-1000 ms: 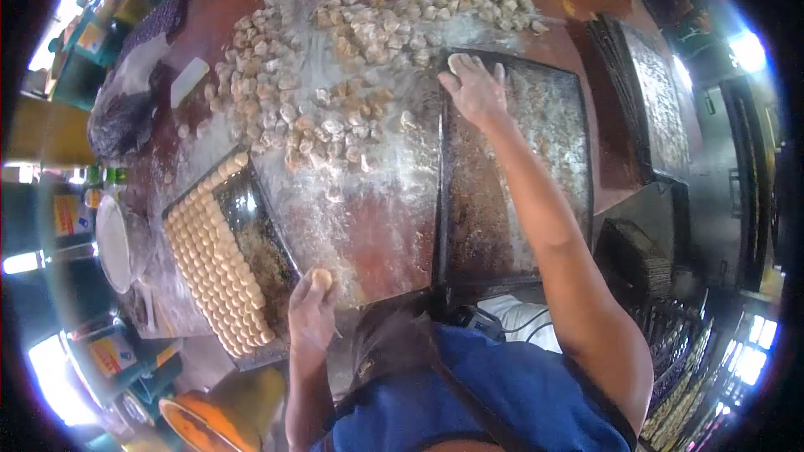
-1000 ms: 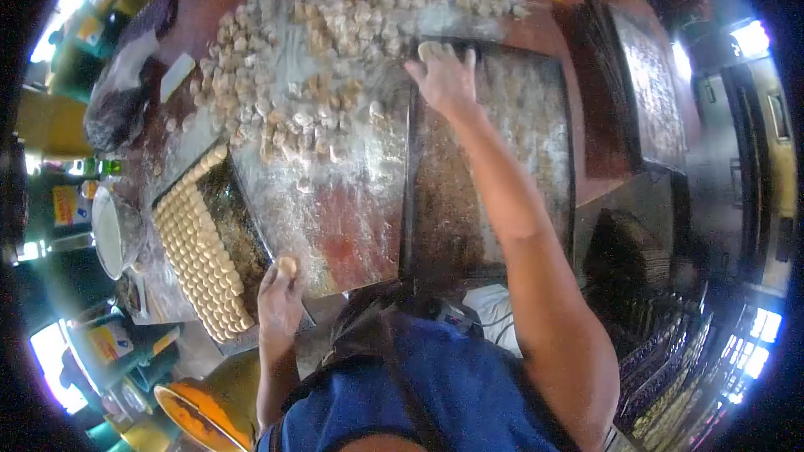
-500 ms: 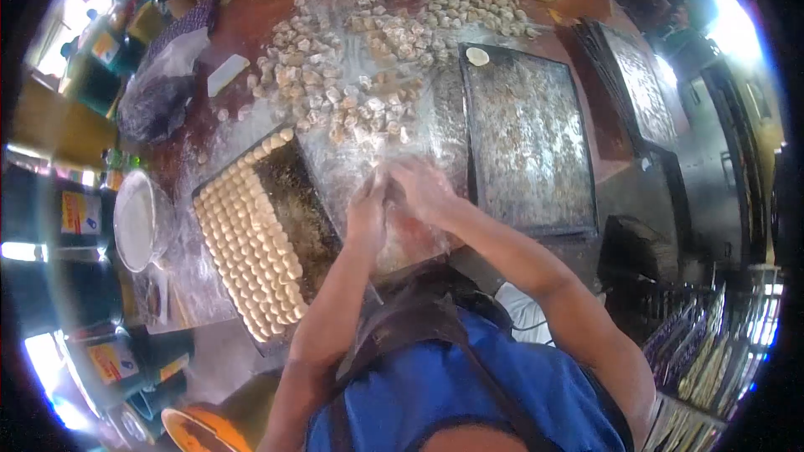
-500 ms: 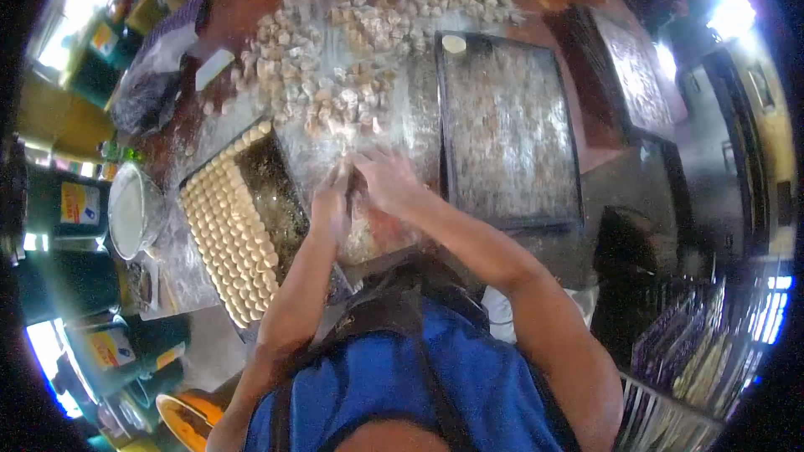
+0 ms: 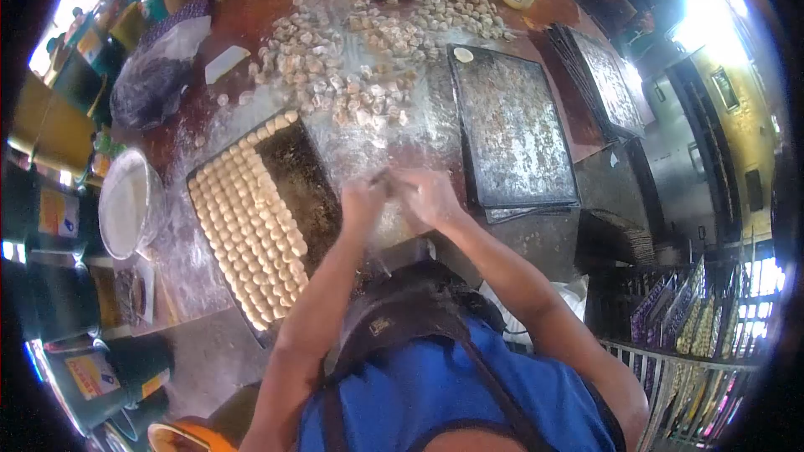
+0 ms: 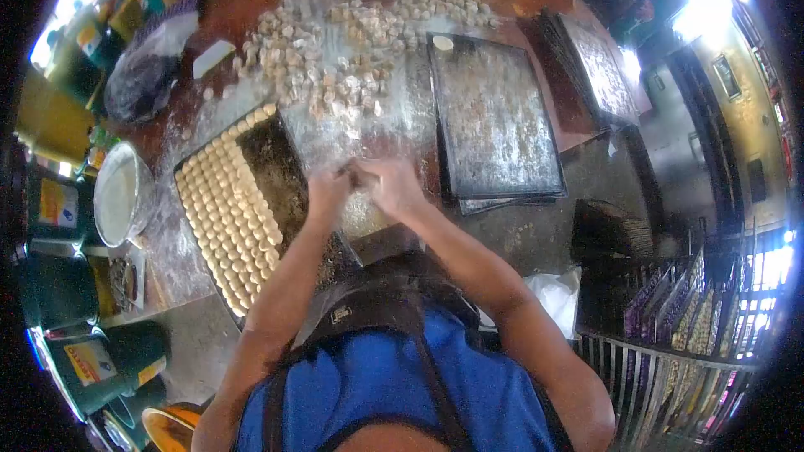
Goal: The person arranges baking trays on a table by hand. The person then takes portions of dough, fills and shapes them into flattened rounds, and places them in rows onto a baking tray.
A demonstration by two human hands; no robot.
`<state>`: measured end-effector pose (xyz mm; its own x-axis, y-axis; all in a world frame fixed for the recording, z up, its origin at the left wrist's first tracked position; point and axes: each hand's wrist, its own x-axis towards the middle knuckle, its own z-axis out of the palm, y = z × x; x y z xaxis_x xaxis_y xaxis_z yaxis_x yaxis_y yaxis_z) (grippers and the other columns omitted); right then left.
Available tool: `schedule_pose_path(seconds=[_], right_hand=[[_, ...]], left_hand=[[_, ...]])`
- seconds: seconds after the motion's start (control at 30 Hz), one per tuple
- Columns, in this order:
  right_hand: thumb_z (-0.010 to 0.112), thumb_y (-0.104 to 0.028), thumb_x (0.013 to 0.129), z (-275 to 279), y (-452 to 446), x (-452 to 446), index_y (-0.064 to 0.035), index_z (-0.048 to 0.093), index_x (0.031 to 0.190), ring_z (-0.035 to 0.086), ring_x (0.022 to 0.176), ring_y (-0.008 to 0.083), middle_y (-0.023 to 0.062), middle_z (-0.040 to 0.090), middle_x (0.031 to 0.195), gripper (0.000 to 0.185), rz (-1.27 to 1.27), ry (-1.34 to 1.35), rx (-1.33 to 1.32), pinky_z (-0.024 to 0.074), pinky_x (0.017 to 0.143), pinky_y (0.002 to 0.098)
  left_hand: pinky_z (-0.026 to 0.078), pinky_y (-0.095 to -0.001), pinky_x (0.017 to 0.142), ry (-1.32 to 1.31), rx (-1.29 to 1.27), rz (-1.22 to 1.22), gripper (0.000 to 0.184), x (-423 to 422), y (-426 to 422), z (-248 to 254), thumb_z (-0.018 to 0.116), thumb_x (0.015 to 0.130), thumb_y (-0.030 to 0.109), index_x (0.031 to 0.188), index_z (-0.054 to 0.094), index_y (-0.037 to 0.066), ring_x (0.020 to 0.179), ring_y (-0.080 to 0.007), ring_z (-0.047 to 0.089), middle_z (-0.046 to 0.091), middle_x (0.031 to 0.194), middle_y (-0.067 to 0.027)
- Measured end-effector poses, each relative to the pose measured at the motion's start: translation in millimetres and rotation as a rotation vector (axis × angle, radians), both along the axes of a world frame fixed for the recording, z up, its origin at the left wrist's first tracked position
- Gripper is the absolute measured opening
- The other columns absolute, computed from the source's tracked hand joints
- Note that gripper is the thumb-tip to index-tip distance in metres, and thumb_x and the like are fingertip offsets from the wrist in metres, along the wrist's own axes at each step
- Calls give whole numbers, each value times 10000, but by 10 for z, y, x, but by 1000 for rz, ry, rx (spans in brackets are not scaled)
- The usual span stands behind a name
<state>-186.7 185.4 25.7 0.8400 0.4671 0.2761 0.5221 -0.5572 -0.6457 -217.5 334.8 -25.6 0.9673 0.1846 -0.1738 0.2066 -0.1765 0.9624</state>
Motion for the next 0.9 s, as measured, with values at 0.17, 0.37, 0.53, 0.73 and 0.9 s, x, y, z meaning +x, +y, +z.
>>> schedule_pose_path(seconds=[0.17, 0.37, 0.53, 0.73, 0.9], right_hand=[[661, -100, 889, -439, -261, 488, 8, 703, 1052, 695, 691, 214, 149, 704, 1071, 200, -8, 567, 25, 593, 738, 330], [714, -187, 862, -797, -599, 719, -46, 706, 1090, 657, 940, 283, 121, 679, 992, 268, 333, 112, -48, 538, 793, 366], [735, -123, 799, -846, -576, 937, -70, 717, 1056, 616, 997, 312, 129, 676, 894, 262, 421, 252, 32, 519, 816, 383], [682, -45, 806, -444, -349, 1034, -72, 652, 1169, 677, 895, 326, 180, 690, 888, 365, 408, 373, -184, 535, 757, 394], [708, -256, 847, -267, 25, 1093, -123, 651, 1204, 709, 852, 265, 145, 720, 937, 385, 582, 274, -909, 561, 776, 349]], left_hand=[[596, -324, 728, -79, 743, -256, 375, 21, -255, -98, 546, 904, -7, 1268, 601, 65, 817, -240, 702, 717, 997, -134], [533, -416, 855, -219, 489, -28, 358, 144, -421, -403, 610, 844, 29, 1201, 641, 34, 986, -360, 660, 683, 1049, -186], [533, -390, 849, -157, 555, 261, 241, 30, -513, -290, 665, 823, 14, 1061, 702, 34, 986, -339, 656, 683, 1028, -158], [560, -366, 818, -108, 471, 128, 316, 77, -623, -188, 622, 851, -4, 1156, 680, 56, 946, -351, 680, 683, 1084, -190], [561, -360, 883, -122, 483, 60, 293, -227, -580, -224, 619, 871, 43, 1162, 652, 29, 1048, -344, 666, 641, 1225, -192]])
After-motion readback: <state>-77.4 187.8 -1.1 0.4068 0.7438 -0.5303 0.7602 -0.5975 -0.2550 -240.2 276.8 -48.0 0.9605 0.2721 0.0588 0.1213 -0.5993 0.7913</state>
